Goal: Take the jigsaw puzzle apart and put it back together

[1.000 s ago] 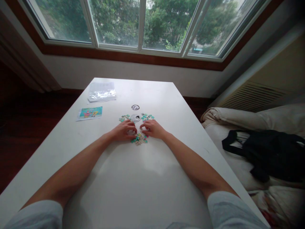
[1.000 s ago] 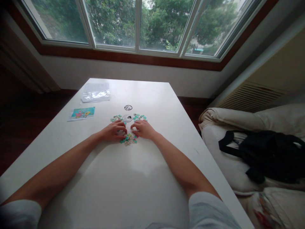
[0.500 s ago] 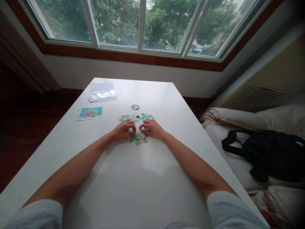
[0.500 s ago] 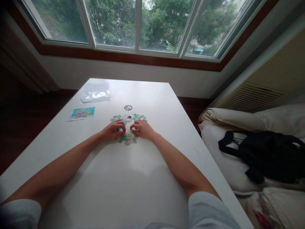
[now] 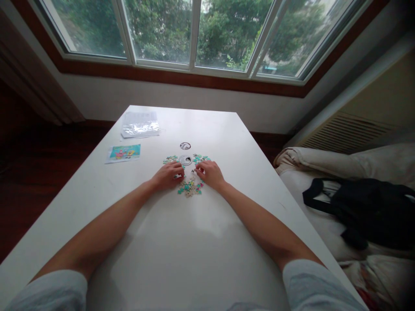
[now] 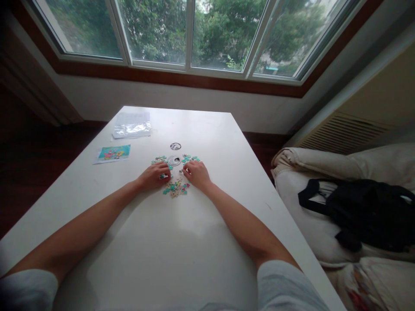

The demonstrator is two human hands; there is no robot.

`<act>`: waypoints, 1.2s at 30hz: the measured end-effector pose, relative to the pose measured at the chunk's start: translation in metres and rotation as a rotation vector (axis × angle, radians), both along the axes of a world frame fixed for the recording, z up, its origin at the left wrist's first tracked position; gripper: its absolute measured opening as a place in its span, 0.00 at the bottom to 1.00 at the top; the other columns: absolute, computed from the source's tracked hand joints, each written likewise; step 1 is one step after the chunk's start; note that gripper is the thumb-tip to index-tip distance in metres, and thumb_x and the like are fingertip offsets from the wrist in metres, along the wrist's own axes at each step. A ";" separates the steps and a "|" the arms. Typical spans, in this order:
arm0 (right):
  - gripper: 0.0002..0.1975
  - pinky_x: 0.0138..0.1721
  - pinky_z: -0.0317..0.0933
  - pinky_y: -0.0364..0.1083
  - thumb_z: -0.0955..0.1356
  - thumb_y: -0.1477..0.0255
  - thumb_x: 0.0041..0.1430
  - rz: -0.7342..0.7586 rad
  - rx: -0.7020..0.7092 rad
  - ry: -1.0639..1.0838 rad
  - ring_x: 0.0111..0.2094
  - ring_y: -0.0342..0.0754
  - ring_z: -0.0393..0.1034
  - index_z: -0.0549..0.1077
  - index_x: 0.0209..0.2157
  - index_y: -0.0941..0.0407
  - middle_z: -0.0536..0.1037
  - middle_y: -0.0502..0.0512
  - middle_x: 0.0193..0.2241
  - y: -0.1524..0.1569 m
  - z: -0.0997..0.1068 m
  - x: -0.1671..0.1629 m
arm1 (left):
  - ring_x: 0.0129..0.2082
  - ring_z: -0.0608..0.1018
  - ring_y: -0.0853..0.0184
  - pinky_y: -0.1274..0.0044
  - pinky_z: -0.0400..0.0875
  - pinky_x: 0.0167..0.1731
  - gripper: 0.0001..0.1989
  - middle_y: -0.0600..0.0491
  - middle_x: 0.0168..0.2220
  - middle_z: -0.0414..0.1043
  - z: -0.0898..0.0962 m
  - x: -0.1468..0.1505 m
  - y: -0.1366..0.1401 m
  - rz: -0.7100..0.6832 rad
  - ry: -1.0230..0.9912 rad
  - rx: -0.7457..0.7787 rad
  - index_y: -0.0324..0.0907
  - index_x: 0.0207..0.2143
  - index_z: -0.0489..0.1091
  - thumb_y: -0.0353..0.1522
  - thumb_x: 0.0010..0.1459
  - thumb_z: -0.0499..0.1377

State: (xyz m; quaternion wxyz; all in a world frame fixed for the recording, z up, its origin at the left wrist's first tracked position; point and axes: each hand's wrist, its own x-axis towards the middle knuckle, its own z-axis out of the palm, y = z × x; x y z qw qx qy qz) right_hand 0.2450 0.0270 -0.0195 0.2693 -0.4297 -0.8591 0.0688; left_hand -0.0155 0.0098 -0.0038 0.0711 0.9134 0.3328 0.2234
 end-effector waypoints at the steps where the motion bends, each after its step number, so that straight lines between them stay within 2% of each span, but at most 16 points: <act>1: 0.05 0.43 0.56 0.49 0.69 0.70 0.66 -0.030 -0.014 0.023 0.36 0.50 0.67 0.76 0.36 0.54 0.76 0.53 0.31 0.001 0.000 0.001 | 0.40 0.72 0.62 0.71 0.66 0.43 0.06 0.50 0.36 0.73 0.001 0.000 0.000 -0.014 -0.004 -0.009 0.44 0.34 0.74 0.30 0.63 0.58; 3: 0.05 0.41 0.56 0.48 0.68 0.70 0.66 -0.013 -0.039 0.065 0.34 0.49 0.66 0.75 0.36 0.55 0.75 0.53 0.29 0.002 0.001 0.003 | 0.40 0.72 0.62 0.71 0.65 0.44 0.07 0.49 0.36 0.73 0.002 0.000 -0.001 -0.033 -0.015 -0.020 0.45 0.36 0.76 0.31 0.64 0.57; 7: 0.04 0.41 0.56 0.46 0.69 0.69 0.65 0.281 -0.094 0.045 0.33 0.47 0.66 0.77 0.38 0.54 0.74 0.51 0.29 -0.001 0.008 0.006 | 0.41 0.73 0.61 0.70 0.65 0.45 0.07 0.49 0.37 0.74 0.006 0.000 -0.004 -0.066 -0.026 -0.059 0.45 0.39 0.78 0.35 0.64 0.59; 9: 0.05 0.41 0.55 0.46 0.71 0.68 0.63 0.365 -0.111 0.004 0.34 0.47 0.67 0.78 0.40 0.54 0.74 0.51 0.30 -0.003 0.011 0.006 | 0.41 0.72 0.61 0.70 0.65 0.45 0.07 0.49 0.38 0.74 0.007 0.000 -0.005 -0.098 -0.015 -0.083 0.46 0.39 0.79 0.37 0.63 0.61; 15: 0.05 0.43 0.54 0.46 0.72 0.69 0.63 0.333 -0.107 -0.049 0.38 0.48 0.67 0.77 0.40 0.54 0.74 0.51 0.33 -0.003 0.011 0.004 | 0.42 0.72 0.61 0.71 0.64 0.47 0.06 0.50 0.38 0.74 0.007 0.002 -0.005 -0.142 0.006 -0.116 0.47 0.40 0.79 0.35 0.61 0.63; 20: 0.02 0.42 0.55 0.45 0.70 0.74 0.62 0.325 -0.125 0.029 0.35 0.46 0.66 0.74 0.38 0.55 0.74 0.50 0.31 -0.001 0.006 0.002 | 0.42 0.72 0.61 0.71 0.64 0.46 0.06 0.49 0.39 0.75 0.005 0.002 -0.003 -0.136 -0.016 -0.130 0.46 0.39 0.79 0.36 0.63 0.62; 25: 0.03 0.42 0.55 0.46 0.69 0.76 0.62 0.277 -0.080 0.044 0.34 0.47 0.66 0.74 0.38 0.55 0.74 0.50 0.30 -0.001 0.004 0.004 | 0.41 0.73 0.62 0.72 0.66 0.45 0.07 0.49 0.37 0.75 0.003 0.001 -0.002 -0.134 -0.042 -0.144 0.45 0.38 0.78 0.34 0.65 0.59; 31: 0.05 0.42 0.56 0.46 0.71 0.70 0.62 0.343 -0.080 0.030 0.35 0.48 0.67 0.75 0.40 0.54 0.75 0.52 0.33 -0.002 0.006 0.007 | 0.42 0.73 0.63 0.73 0.67 0.43 0.09 0.49 0.39 0.74 -0.002 -0.002 0.000 -0.059 -0.067 -0.088 0.45 0.40 0.78 0.29 0.64 0.58; 36: 0.01 0.42 0.58 0.46 0.69 0.72 0.62 0.374 -0.086 0.054 0.36 0.48 0.66 0.75 0.36 0.54 0.74 0.53 0.32 -0.001 0.007 0.008 | 0.39 0.74 0.64 0.74 0.67 0.40 0.07 0.50 0.37 0.72 -0.002 -0.002 -0.001 -0.046 -0.100 -0.127 0.45 0.39 0.78 0.30 0.62 0.59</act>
